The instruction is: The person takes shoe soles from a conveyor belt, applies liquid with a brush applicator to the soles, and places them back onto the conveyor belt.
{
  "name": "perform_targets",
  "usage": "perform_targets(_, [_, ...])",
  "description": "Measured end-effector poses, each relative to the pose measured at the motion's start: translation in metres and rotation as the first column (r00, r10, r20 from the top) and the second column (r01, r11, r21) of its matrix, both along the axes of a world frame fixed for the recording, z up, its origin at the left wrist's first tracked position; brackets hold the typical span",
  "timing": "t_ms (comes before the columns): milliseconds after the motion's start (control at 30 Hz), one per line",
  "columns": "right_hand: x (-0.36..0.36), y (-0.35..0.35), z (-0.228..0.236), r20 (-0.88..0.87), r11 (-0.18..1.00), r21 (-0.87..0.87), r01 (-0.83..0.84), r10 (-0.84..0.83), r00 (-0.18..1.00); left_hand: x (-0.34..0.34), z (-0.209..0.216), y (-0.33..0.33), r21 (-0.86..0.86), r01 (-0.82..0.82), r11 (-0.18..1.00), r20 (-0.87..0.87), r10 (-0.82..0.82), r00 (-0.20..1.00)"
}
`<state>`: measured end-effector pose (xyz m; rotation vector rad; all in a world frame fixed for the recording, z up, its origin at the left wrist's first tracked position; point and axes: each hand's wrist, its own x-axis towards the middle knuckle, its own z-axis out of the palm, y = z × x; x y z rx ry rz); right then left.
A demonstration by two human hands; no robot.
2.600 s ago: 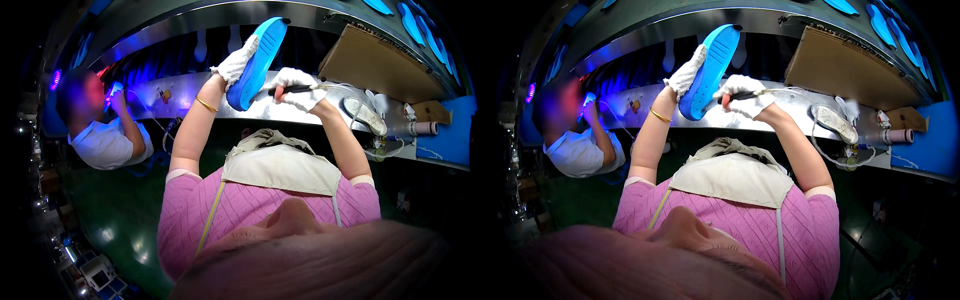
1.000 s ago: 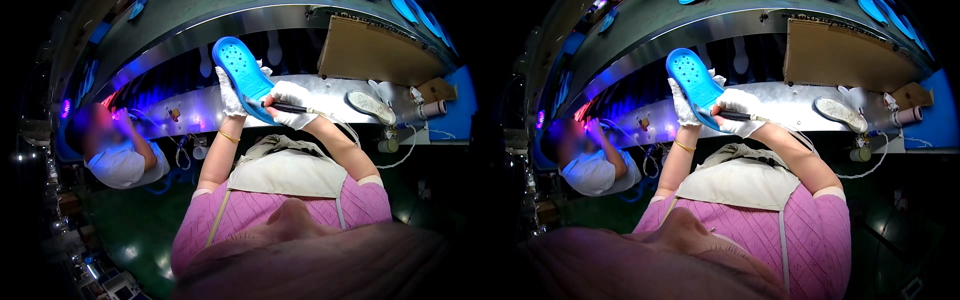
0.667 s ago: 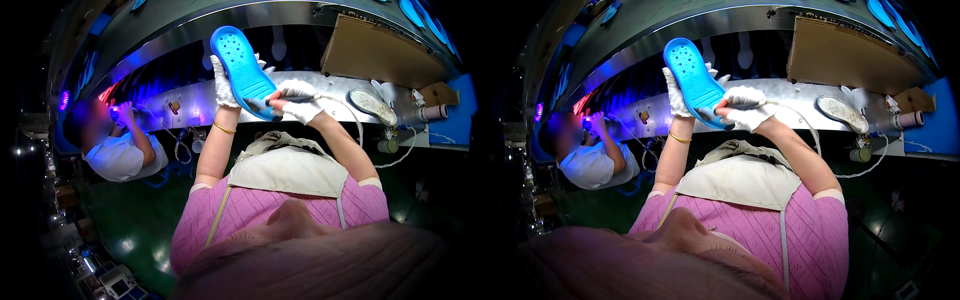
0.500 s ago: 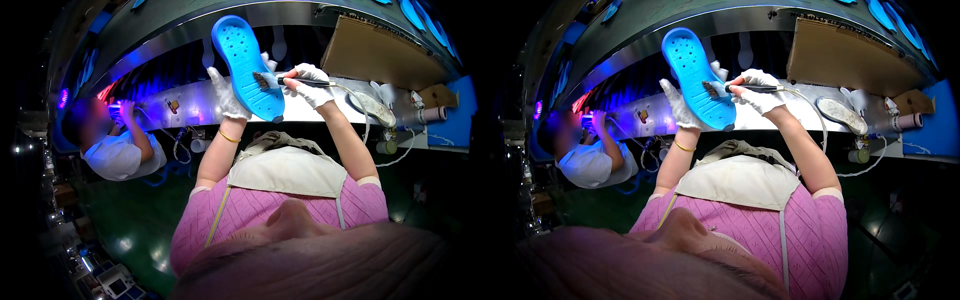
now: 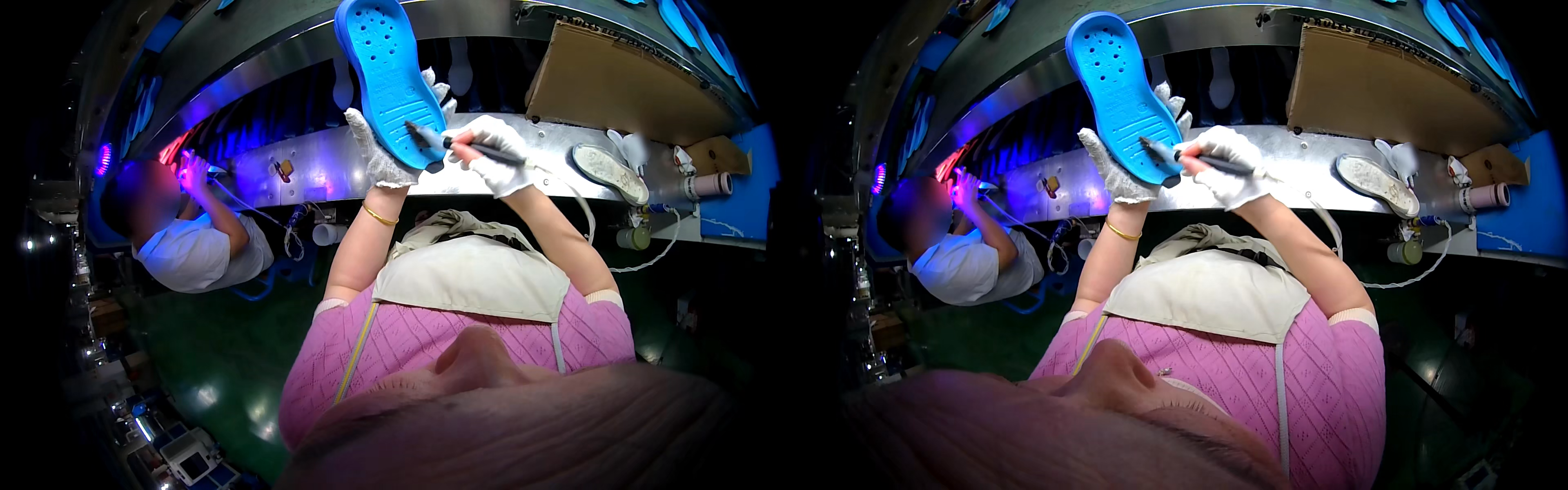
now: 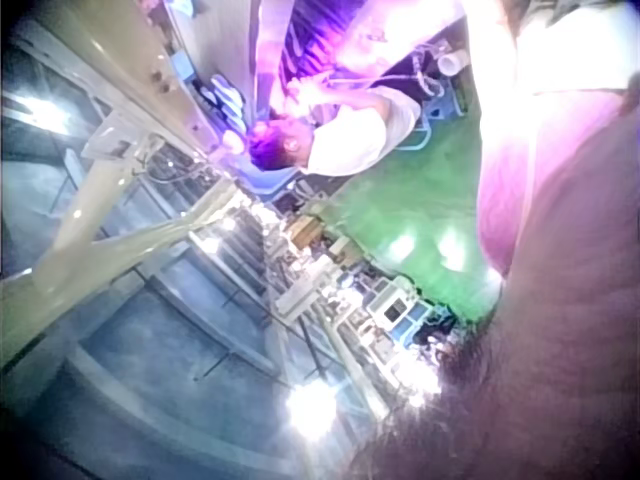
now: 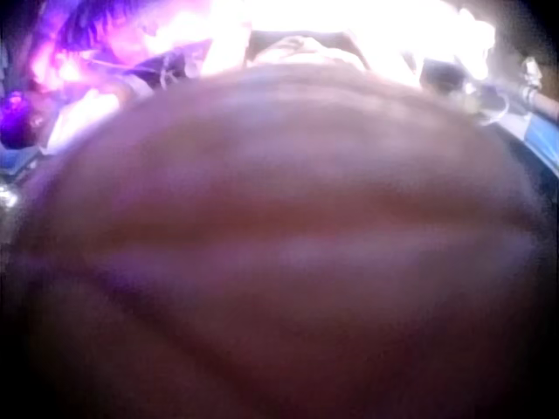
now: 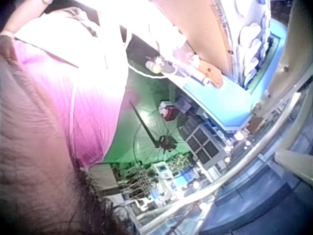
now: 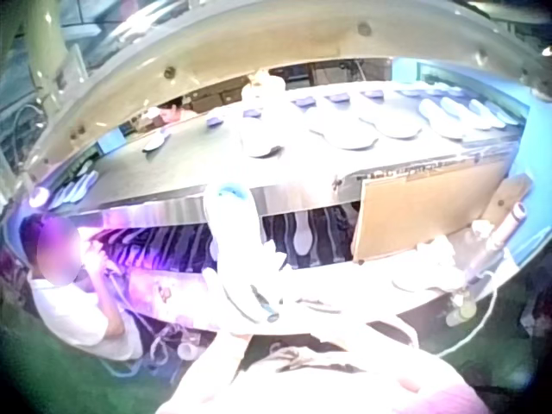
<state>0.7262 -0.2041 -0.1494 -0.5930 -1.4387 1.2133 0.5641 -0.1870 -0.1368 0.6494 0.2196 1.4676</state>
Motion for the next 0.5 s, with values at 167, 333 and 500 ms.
perform_targets(167, [-0.014,-0.010,0.001,-0.016,0.948,-0.283,-0.145,0.147,0.989,-0.007,0.000,0.007,0.006,0.049,0.999,0.091,-0.049,0.995])
perform_targets(333, [-0.002,0.009,0.008,-0.135,0.945,-0.291,-0.148,0.113,0.984,-0.010,0.007,0.007,0.003,0.047,0.999,0.117,-0.047,0.992])
perform_targets(500, [-0.003,0.008,0.005,0.199,0.928,0.366,-0.072,-0.002,0.980,-0.020,0.008,0.014,0.016,0.083,0.996,0.124,-0.084,0.989])
